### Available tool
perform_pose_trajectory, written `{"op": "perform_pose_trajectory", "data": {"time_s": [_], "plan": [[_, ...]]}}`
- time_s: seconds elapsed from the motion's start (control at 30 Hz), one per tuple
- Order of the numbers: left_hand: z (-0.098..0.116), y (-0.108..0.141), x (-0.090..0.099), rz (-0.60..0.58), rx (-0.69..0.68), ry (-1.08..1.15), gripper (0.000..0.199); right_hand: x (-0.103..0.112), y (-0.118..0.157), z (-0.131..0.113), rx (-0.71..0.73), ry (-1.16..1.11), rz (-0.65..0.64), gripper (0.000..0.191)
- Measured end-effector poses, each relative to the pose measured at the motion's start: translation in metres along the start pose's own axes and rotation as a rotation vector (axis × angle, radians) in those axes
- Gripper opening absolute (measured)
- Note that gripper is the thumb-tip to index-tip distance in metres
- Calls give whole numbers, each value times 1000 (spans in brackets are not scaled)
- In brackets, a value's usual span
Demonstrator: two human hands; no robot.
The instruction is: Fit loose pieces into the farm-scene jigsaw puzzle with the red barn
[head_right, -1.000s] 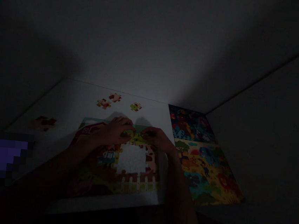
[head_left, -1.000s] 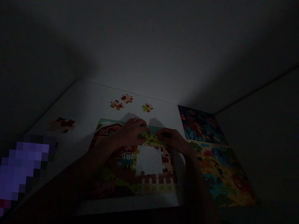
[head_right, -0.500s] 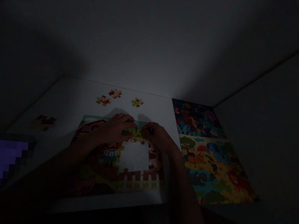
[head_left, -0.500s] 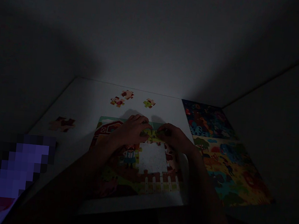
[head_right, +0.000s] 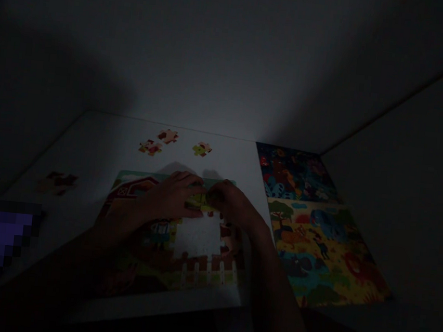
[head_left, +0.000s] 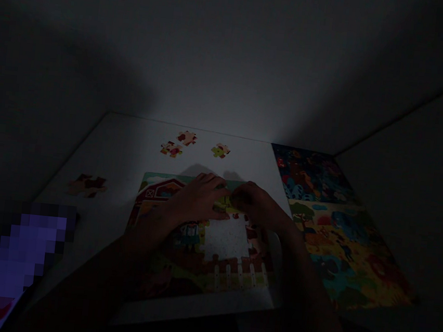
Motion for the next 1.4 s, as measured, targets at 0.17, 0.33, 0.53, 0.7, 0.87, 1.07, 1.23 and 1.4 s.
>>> {"op": "perform_pose_trajectory", "data": {"time_s": [0.17,0.33,0.53,0.7,0.87,1.07,1.23,1.4], "plan": [[3,-1,0,7,16,-8,49,0,-1,1,10,-2,19,10],[4,-1,1,17,20,24,44,1,4,4,20,-50,-46,28],[3,-1,1,26,25,73,44,-1,9,1,55,29,-125,47],[1,-2,-2,49,13,83,42,-2,6,-2,43,67,-116,43],[1,-3,-3,46,7,62,39,-2,6,-4,58,170,-76,41],[3,-3,1,40,0,55,40,-2,6,-7,93,178,-47,37],[3,-3,0,28,23,37,43,-3,3,-6,91,91,-45,33],[1,-3,-2,13,29,26,43,-3,1,-5,65,129,-15,31]]}}
Point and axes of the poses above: each hand's wrist, its own y-axis away from the middle knuckle, its own x-axis out of the back of the hand, z = x × y, the point moved 3 cm from there along -y, towards the middle knuckle, and after that the axes turned 14 degrees about -z, right-handed, at the moved point
